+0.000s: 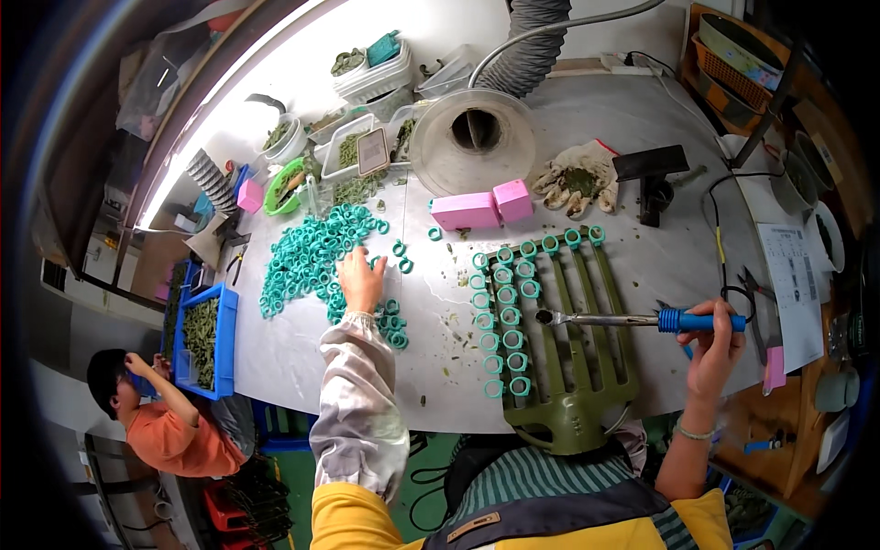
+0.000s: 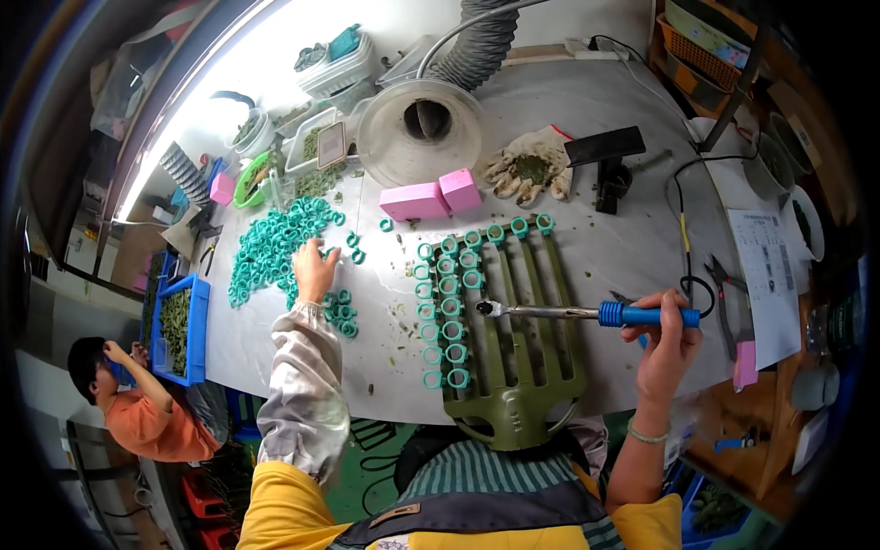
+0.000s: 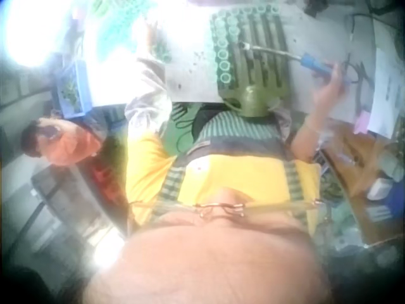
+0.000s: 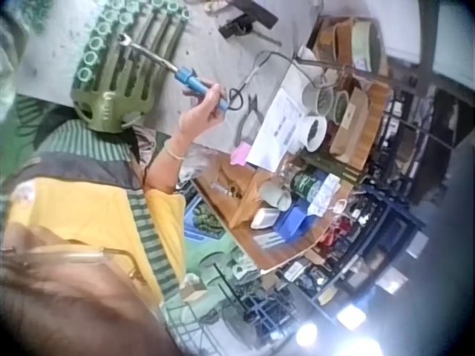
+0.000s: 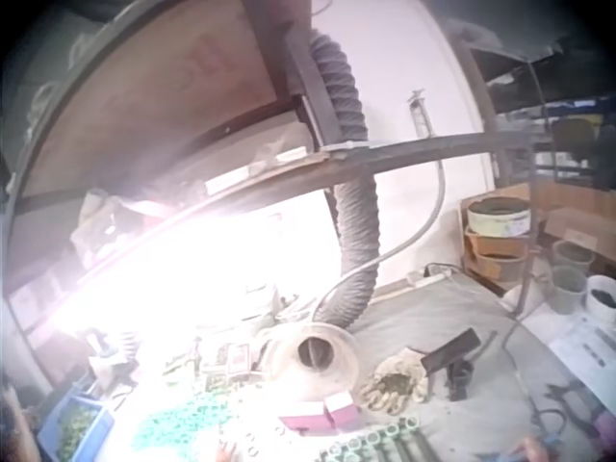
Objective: The person places plastic rings into slots on a green frame and joins them using a soldering iron.
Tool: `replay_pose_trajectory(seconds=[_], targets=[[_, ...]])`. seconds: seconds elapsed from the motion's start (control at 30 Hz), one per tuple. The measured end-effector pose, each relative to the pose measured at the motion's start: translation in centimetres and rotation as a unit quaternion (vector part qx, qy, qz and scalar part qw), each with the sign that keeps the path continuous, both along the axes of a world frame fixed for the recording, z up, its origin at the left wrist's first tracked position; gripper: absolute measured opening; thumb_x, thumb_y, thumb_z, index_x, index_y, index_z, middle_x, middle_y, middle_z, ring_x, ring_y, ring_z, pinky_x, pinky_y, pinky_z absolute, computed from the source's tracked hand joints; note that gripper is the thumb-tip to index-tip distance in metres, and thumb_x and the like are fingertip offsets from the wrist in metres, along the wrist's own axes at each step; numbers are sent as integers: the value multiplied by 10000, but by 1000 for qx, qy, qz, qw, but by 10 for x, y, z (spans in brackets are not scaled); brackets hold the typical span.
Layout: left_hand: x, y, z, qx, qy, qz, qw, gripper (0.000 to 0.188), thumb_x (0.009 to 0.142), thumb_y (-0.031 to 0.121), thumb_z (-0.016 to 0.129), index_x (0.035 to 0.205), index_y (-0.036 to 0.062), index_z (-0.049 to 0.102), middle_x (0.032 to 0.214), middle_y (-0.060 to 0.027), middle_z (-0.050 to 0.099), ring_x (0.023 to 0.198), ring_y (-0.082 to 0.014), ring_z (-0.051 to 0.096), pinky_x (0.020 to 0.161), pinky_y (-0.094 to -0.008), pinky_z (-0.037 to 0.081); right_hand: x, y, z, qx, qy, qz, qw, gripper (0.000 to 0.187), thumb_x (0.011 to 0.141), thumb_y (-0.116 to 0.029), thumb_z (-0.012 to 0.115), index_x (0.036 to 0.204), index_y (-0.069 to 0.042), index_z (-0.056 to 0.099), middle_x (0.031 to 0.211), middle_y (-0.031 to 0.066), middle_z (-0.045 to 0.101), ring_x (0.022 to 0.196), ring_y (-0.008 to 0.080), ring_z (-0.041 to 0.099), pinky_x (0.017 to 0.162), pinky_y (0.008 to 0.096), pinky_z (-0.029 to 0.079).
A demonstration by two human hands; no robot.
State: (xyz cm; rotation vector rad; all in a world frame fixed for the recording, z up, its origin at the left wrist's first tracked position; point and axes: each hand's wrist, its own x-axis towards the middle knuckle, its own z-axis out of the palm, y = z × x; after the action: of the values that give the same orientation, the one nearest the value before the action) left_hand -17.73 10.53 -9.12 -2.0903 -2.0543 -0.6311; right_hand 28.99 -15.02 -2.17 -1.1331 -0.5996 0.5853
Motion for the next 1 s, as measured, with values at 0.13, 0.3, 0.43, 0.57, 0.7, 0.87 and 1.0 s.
replay_pose_trajectory(seconds=[0.13,0.3,0.43,0.57,0.7,0.87,1.0], targets=[[4,-11,-2,-2,41,-41,998,303,809,236,754,1028,34,703,1010,-139,659,977,-339,588,883,-445,462,-2,-1,1,2,1,2,1000,273,959,-217,577,849,25,637,765,106,667,492,144,606,464,234,512],[35,-41,20,-32,-231,-134,963,294,818,42,723,1104,-10,675,1034,-126,641,804,-225,673,689,-298,556,-2,-6,6,-4,0,-9,1000,295,959,-223,580,824,32,641,763,104,665,496,145,609,472,229,508],[76,-80,51,-151,-276,-234,920,305,841,13,702,1145,26,675,1075,-93,619,815,-148,654,729,-254,553,1,-10,8,-9,-6,-12,1000,314,959,-230,581,809,40,644,767,98,661,507,148,614,484,230,505],[126,-121,72,-158,-282,-340,883,322,823,30,713,1142,52,672,1116,-112,649,933,-246,634,794,-343,524,3,-13,6,-10,-7,-6,1000,319,961,-237,576,815,39,644,776,94,661,518,150,619,494,236,508],[166,-138,72,-151,-202,-420,872,343,808,15,700,1146,58,668,1142,-115,651,1062,-314,589,918,-401,475,1,-14,3,-10,-15,15,1000,312,969,-232,561,830,37,639,790,94,662,545,154,632,502,243,515],[183,-136,58,-125,-160,-447,871,333,803,-1,683,1131,56,669,1143,-123,651,1056,-326,587,927,-411,470,-1,-10,-10,2,-16,48,999,291,987,-186,521,834,34,633,820,95,662,571,156,644,524,257,538],[187,-132,54,-139,-143,-455,868,341,794,-1,683,1130,56,670,1148,-128,651,1069,-329,582,943,-415,460,-10,-4,-16,11,-19,77,997,303,986,-193,521,833,46,629,845,78,653,573,153,642,535,259,545]])
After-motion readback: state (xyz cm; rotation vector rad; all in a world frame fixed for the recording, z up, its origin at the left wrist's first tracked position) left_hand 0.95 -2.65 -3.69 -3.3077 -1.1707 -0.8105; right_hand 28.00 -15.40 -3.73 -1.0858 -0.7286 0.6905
